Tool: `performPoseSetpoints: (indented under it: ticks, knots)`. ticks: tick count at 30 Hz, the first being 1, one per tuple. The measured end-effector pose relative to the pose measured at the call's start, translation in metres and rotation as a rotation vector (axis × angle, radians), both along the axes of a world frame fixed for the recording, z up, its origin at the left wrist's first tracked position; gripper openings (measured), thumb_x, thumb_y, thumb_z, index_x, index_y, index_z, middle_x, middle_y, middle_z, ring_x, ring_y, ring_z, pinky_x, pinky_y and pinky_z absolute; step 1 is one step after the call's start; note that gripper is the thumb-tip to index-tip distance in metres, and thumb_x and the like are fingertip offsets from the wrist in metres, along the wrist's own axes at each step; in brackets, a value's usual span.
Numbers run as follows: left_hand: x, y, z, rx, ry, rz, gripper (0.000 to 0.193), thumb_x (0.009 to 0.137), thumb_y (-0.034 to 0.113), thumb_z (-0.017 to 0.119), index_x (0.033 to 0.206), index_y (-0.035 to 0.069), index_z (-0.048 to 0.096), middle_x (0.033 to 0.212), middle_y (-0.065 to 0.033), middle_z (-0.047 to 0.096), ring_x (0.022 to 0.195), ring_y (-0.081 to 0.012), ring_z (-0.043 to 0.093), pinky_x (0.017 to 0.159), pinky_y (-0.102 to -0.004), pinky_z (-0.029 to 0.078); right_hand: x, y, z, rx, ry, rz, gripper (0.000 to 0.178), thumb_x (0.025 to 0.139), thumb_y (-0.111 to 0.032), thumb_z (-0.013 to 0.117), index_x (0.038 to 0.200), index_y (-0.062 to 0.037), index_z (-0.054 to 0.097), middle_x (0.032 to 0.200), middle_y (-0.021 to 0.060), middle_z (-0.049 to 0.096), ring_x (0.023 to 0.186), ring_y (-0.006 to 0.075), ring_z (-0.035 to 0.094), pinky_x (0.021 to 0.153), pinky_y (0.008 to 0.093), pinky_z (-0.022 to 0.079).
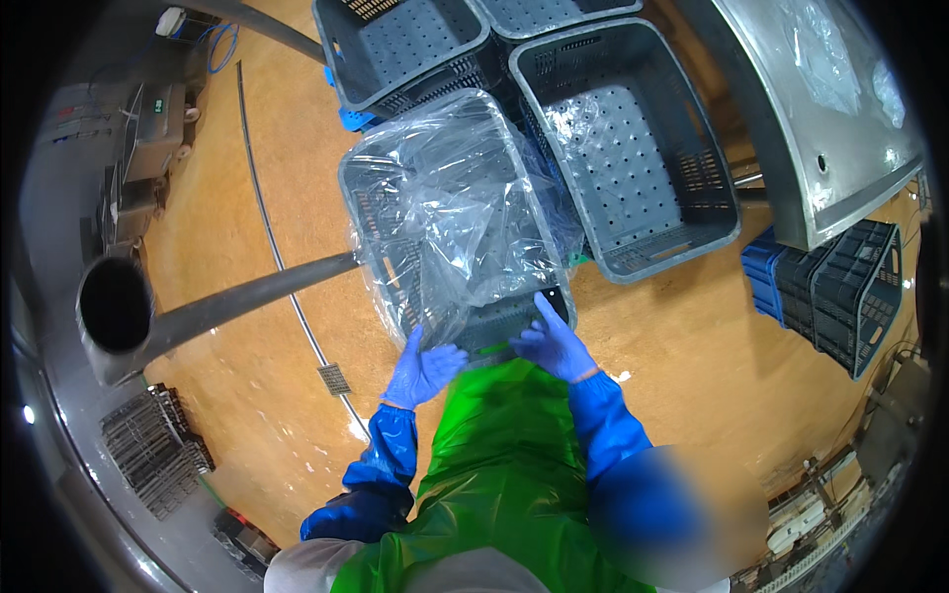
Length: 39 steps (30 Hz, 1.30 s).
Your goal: The person moves and stacks gray plastic crates on a wet floor, then places them on a metal cart. The person also handles a clear plastic bag, placing it inside one of the crates.
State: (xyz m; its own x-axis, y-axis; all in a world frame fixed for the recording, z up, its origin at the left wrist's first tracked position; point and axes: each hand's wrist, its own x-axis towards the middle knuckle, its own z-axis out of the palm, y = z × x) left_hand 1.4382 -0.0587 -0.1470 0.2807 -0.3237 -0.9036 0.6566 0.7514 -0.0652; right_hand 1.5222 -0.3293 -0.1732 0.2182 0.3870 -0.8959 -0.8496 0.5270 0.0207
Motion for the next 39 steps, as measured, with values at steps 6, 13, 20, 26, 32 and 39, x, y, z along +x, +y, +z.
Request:
performPoseSetpoints:
  ticks: [6, 13, 20, 26, 32, 39]
  knots:
    - [-0.030, -0.014, -0.073, 0.370, -0.150, 0.309, 0.063, 0.079, 0.048, 0.058, 0.128, 0.012, 0.040, 0.139, -0.0128, 0.031, 0.127, -0.0300, 0.031, 0.107, -0.0512, 0.018, 0.002, 0.026, -0.043, 0.112, -0.125, -0.504, 0.017, 0.088, -0.031, 0.055, 0.094, -0.0153, 0.052, 0.092, 0.0037, 0.052, 0.081, 0.0147, 0.051, 0.071, 0.0326, 0.041]
    - [-0.114, 0.016, -0.039, 0.260, -0.282, 0.707, 0.026, 0.090, 0.037, 0.049, 0.080, 0.015, 0.054, 0.075, -0.0025, 0.053, 0.073, -0.0170, 0.050, 0.073, -0.0315, 0.040, -0.068, -0.085, -0.075, 0.015, -0.542, -0.260, 0.016, 0.090, -0.025, 0.055, 0.083, -0.0105, 0.055, 0.067, 0.0021, 0.054, 0.058, 0.0119, 0.053, 0.055, 0.0231, 0.044]
    - [-0.151, 0.058, -0.182, 0.170, -0.280, 0.407, 0.028, 0.096, 0.034, 0.037, 0.088, 0.014, 0.054, 0.068, 0.0006, 0.055, 0.056, -0.0113, 0.048, 0.061, -0.0261, 0.043, -0.097, -0.090, -0.178, 0.045, -0.262, -0.252, 0.024, 0.093, -0.029, 0.045, 0.086, -0.0098, 0.057, 0.070, 0.0035, 0.060, 0.055, 0.0161, 0.056, 0.053, 0.0292, 0.051]
    - [-0.132, 0.074, -0.299, 0.646, -0.855, -0.331, 0.042, 0.090, 0.017, 0.047, 0.130, 0.003, 0.041, 0.126, -0.0144, 0.050, 0.110, -0.0272, 0.051, 0.099, -0.0360, 0.038, -0.080, -0.065, -0.245, -0.093, -0.381, -0.371, 0.030, 0.092, -0.021, 0.038, 0.104, -0.0033, 0.060, 0.097, 0.0100, 0.064, 0.079, 0.0234, 0.063, 0.067, 0.0369, 0.053]
    - [-0.124, 0.114, -0.267, 0.768, -0.769, -0.625, 0.033, 0.090, 0.013, 0.043, 0.121, 0.001, 0.049, 0.121, -0.0136, 0.053, 0.112, -0.0264, 0.050, 0.096, -0.0364, 0.039, -0.063, -0.088, -0.236, -1.506, -0.693, 0.553, 0.023, 0.086, -0.017, 0.047, 0.094, -0.0017, 0.061, 0.092, 0.0165, 0.064, 0.083, 0.0305, 0.060, 0.074, 0.0383, 0.047]
    - [0.011, -0.046, -0.034, 1.765, -1.058, -0.878, 0.030, 0.083, 0.022, 0.054, 0.105, 0.002, 0.053, 0.107, -0.0172, 0.055, 0.108, -0.0334, 0.049, 0.092, -0.0405, 0.037, 0.007, 0.039, 0.013, -0.799, -2.040, 0.580, 0.015, 0.073, -0.010, 0.056, 0.085, -0.0062, 0.064, 0.078, 0.0119, 0.061, 0.069, 0.0282, 0.055, 0.063, 0.0386, 0.042]
